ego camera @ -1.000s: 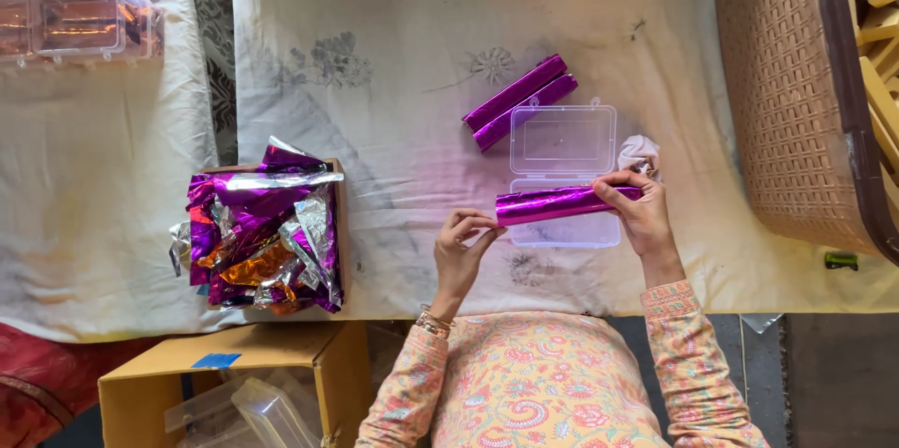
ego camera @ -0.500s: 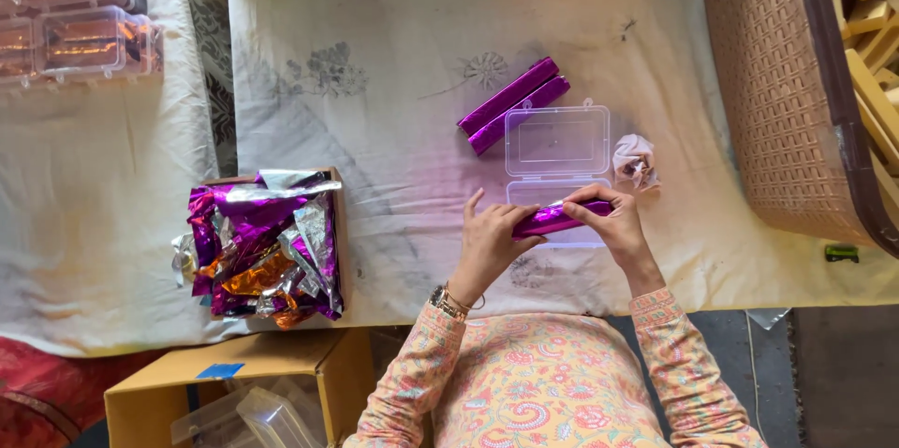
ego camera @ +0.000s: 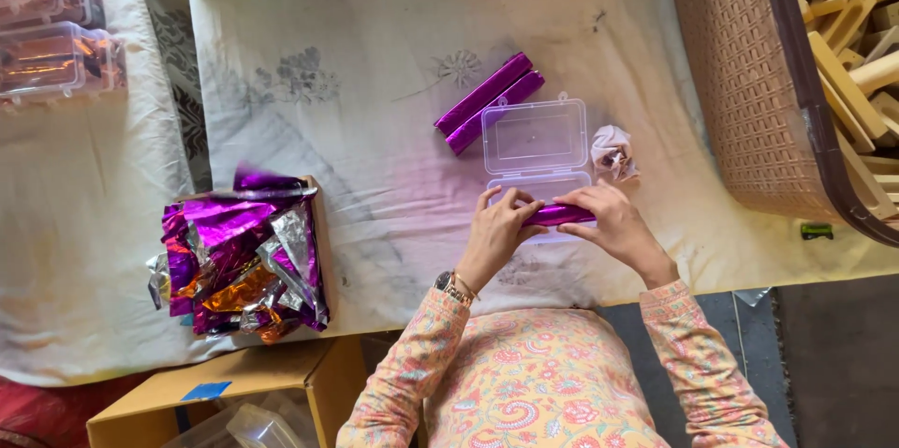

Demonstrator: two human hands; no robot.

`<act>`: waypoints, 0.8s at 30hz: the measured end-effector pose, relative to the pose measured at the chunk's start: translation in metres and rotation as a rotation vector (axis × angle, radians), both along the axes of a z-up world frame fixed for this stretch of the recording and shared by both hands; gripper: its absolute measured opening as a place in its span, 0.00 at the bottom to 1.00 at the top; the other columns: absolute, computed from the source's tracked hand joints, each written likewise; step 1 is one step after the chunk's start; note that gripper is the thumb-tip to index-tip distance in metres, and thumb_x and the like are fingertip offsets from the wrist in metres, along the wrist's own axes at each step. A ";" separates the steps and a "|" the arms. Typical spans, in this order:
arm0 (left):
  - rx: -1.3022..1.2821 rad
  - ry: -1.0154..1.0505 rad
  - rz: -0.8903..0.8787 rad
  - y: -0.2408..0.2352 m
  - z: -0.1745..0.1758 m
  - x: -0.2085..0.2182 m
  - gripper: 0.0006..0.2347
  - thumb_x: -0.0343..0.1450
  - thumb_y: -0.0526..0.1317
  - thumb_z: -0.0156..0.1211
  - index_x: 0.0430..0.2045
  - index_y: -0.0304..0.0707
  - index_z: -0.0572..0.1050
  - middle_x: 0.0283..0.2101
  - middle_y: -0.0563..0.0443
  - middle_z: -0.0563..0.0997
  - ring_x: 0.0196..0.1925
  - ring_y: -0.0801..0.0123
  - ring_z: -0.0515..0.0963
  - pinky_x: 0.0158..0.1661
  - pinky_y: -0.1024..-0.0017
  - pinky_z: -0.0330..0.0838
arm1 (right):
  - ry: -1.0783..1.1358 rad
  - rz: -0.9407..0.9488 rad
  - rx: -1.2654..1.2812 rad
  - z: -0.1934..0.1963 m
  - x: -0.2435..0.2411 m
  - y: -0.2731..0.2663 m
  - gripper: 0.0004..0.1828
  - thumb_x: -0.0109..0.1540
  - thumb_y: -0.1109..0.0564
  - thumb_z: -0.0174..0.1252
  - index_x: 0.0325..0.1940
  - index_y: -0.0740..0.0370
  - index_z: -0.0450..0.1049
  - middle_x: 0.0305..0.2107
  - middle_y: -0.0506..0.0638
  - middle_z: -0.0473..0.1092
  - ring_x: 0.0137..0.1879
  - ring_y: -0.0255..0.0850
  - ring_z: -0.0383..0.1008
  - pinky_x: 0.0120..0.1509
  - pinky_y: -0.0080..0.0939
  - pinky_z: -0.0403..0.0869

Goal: The person wipes the inside of a clear plastic container with a cloth, then places several purple foil-wrapped items inside. They close the container and wipe the exterior with the cloth.

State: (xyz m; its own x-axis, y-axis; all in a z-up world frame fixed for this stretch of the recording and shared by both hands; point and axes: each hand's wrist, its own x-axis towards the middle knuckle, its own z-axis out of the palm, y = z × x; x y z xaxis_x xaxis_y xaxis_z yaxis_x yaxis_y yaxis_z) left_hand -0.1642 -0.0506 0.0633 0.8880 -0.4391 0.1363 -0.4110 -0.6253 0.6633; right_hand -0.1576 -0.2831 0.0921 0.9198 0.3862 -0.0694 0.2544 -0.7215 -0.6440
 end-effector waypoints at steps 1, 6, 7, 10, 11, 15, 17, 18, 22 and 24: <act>-0.002 0.001 -0.002 -0.002 -0.006 0.000 0.18 0.68 0.51 0.65 0.49 0.44 0.81 0.45 0.53 0.81 0.42 0.67 0.83 0.64 0.53 0.59 | 0.001 -0.002 -0.002 -0.002 -0.001 -0.001 0.24 0.54 0.48 0.70 0.52 0.55 0.79 0.44 0.49 0.78 0.51 0.47 0.76 0.60 0.49 0.72; 0.030 0.046 -0.055 -0.007 -0.035 -0.005 0.19 0.67 0.51 0.67 0.48 0.44 0.81 0.42 0.53 0.80 0.45 0.64 0.81 0.62 0.55 0.64 | 0.098 -0.015 0.053 -0.027 -0.010 -0.008 0.21 0.55 0.50 0.69 0.49 0.58 0.79 0.42 0.50 0.78 0.48 0.48 0.77 0.54 0.48 0.74; 0.030 0.047 -0.060 -0.005 -0.036 -0.007 0.19 0.67 0.51 0.67 0.48 0.44 0.81 0.42 0.53 0.80 0.45 0.64 0.81 0.62 0.55 0.64 | 0.099 -0.020 0.053 -0.028 -0.012 -0.007 0.21 0.55 0.50 0.69 0.49 0.58 0.79 0.42 0.50 0.78 0.48 0.48 0.77 0.54 0.48 0.74; -0.039 0.081 -0.049 -0.002 -0.038 -0.011 0.18 0.68 0.49 0.65 0.49 0.43 0.81 0.44 0.51 0.80 0.45 0.64 0.81 0.61 0.54 0.63 | 0.120 -0.069 0.112 -0.035 -0.015 -0.006 0.21 0.55 0.49 0.68 0.50 0.57 0.79 0.42 0.51 0.77 0.49 0.47 0.77 0.54 0.47 0.74; -0.024 0.077 -0.038 -0.001 -0.039 -0.012 0.18 0.68 0.49 0.66 0.49 0.43 0.81 0.43 0.51 0.80 0.44 0.63 0.81 0.61 0.55 0.63 | 0.069 -0.030 0.078 -0.039 -0.015 -0.006 0.21 0.55 0.48 0.68 0.50 0.57 0.79 0.42 0.50 0.78 0.50 0.48 0.76 0.56 0.48 0.72; 0.054 0.073 -0.060 0.003 -0.044 -0.013 0.18 0.69 0.49 0.66 0.50 0.43 0.81 0.42 0.52 0.80 0.43 0.63 0.80 0.62 0.54 0.63 | 0.102 -0.008 -0.011 -0.053 -0.016 -0.005 0.23 0.55 0.46 0.69 0.51 0.53 0.79 0.43 0.49 0.77 0.54 0.48 0.73 0.61 0.49 0.69; 0.055 0.051 -0.065 0.003 -0.043 -0.013 0.18 0.68 0.49 0.66 0.50 0.43 0.81 0.41 0.51 0.80 0.45 0.63 0.80 0.61 0.55 0.63 | 0.104 -0.010 -0.004 -0.048 -0.016 -0.003 0.25 0.54 0.46 0.69 0.53 0.53 0.78 0.44 0.49 0.77 0.54 0.48 0.72 0.62 0.50 0.68; 0.057 0.029 -0.067 0.003 -0.043 -0.013 0.19 0.67 0.49 0.67 0.50 0.43 0.80 0.40 0.51 0.79 0.46 0.62 0.79 0.60 0.55 0.63 | 0.104 -0.007 0.003 -0.046 -0.015 -0.002 0.27 0.54 0.45 0.69 0.55 0.53 0.78 0.45 0.49 0.76 0.55 0.48 0.72 0.63 0.52 0.66; 0.100 0.016 -0.030 0.000 -0.039 -0.014 0.21 0.66 0.49 0.68 0.52 0.43 0.80 0.38 0.47 0.78 0.45 0.60 0.77 0.57 0.56 0.63 | 0.126 -0.010 -0.057 -0.047 -0.018 -0.003 0.26 0.54 0.44 0.69 0.54 0.53 0.77 0.44 0.50 0.76 0.57 0.49 0.71 0.64 0.53 0.65; -0.045 0.058 0.013 0.001 -0.034 -0.013 0.25 0.64 0.50 0.67 0.54 0.38 0.76 0.38 0.53 0.80 0.45 0.62 0.78 0.56 0.56 0.63 | 0.131 0.008 -0.093 -0.048 -0.019 -0.002 0.24 0.54 0.43 0.69 0.52 0.51 0.79 0.44 0.49 0.76 0.57 0.47 0.70 0.65 0.53 0.64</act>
State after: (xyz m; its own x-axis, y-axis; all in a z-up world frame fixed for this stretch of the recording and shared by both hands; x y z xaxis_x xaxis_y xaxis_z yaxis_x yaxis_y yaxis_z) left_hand -0.1776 -0.0501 0.0291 0.9005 -0.4222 0.1041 -0.3634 -0.5992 0.7133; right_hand -0.1767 -0.2852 0.0436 0.8974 0.3801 -0.2240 0.1789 -0.7776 -0.6028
